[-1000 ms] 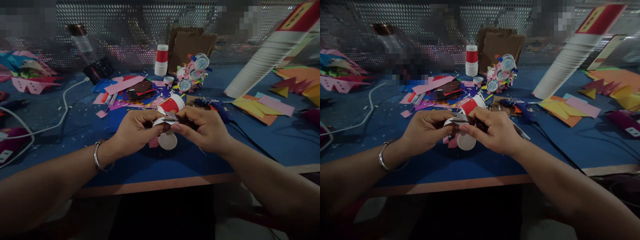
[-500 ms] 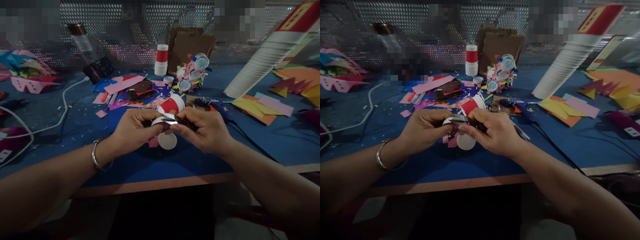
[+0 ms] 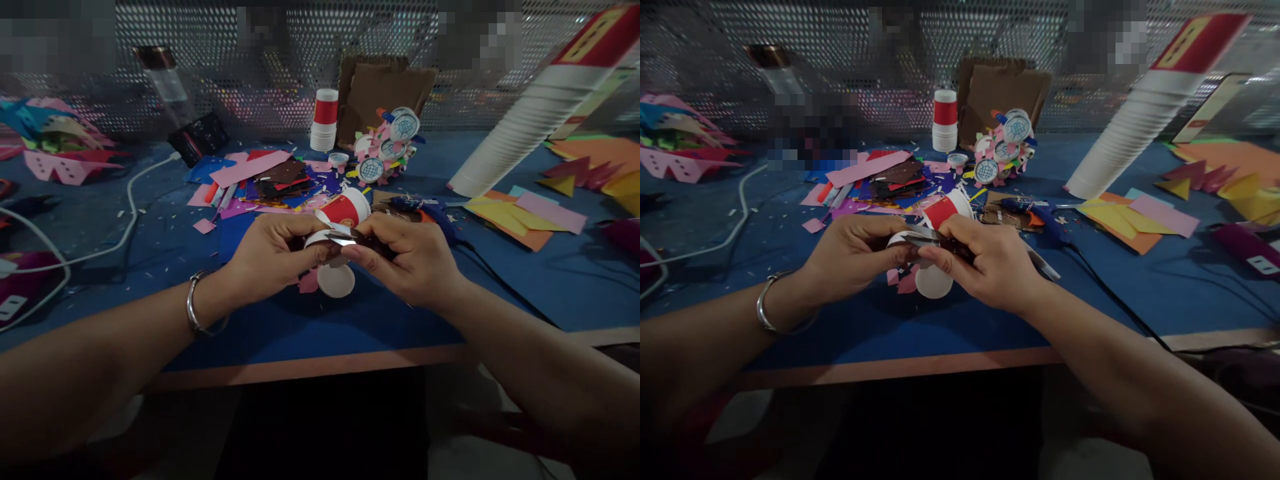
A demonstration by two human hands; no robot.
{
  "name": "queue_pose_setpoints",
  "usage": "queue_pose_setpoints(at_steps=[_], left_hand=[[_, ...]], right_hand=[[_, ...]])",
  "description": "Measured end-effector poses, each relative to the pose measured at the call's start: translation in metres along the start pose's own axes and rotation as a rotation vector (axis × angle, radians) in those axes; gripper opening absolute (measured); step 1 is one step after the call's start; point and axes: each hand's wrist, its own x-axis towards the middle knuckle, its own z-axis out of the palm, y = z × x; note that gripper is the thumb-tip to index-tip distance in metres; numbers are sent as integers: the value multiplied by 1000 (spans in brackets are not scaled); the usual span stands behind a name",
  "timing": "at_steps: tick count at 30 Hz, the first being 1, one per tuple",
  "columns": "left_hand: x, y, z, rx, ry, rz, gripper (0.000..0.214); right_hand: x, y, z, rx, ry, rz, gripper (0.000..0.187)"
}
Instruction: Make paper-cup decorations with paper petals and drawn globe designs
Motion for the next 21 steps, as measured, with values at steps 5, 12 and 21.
queue_pose_setpoints(at_steps=[5, 12, 21], left_hand=[[1, -4, 3, -47, -26, 9, 22], [4, -5, 3, -120, -57, -7, 25], [4, -9, 2, -60, 13, -21, 28]], right_hand=[[-1, 5, 3, -19, -9, -9, 41], [-1, 2, 2, 8, -22, 31, 40], [0, 0, 2, 68, -3, 121, 41]])
